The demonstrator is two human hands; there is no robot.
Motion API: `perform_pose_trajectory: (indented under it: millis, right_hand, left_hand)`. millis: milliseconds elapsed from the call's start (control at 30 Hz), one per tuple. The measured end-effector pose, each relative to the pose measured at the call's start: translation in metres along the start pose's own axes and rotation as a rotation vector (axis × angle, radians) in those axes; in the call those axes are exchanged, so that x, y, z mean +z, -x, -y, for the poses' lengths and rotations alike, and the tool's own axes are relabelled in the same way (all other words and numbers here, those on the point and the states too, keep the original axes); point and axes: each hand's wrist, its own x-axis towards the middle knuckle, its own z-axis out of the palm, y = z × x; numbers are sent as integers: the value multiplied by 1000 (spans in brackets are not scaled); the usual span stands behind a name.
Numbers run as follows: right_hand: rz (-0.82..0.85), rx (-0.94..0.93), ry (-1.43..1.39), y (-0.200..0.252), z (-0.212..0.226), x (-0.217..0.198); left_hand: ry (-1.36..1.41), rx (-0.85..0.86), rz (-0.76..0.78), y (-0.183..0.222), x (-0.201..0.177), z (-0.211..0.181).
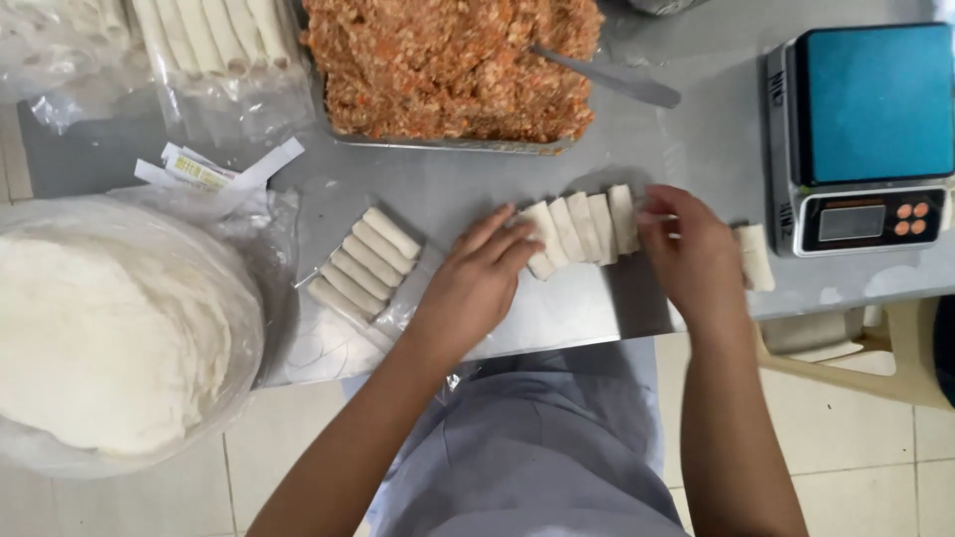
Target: The person places spring rolls into a plastic bag, arranges them, and seals the bag by hand.
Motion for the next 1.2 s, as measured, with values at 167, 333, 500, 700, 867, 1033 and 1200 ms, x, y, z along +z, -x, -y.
perform_pose_trajectory:
  millis: [167, 333, 500, 700, 867, 1033, 1200]
  right_hand:
    - [82, 142, 149, -18, 6, 13]
    - [52, 179, -281, 12, -17, -7]
    - [145, 254, -1063, 40, -40, 5]
    - [527, 334, -1752, 89, -51, 46]
    - [381, 558, -1697, 115, -20, 50]
    - [345, 717, -1863, 133, 0, 44]
    - [221, 812, -2053, 143, 23, 35]
  left_hand:
    - [-158, -45, 155, 5, 14, 21]
    - [-225, -15, 158, 15, 14, 22]
    - [-275, 71, 150, 8, 20, 28]
    - [-325, 33, 300, 10, 18, 21]
    - [-308, 167, 222, -1, 13, 37]
    - [-328, 222, 247, -27, 8, 60]
    - [-114, 181, 272, -17, -4, 26]
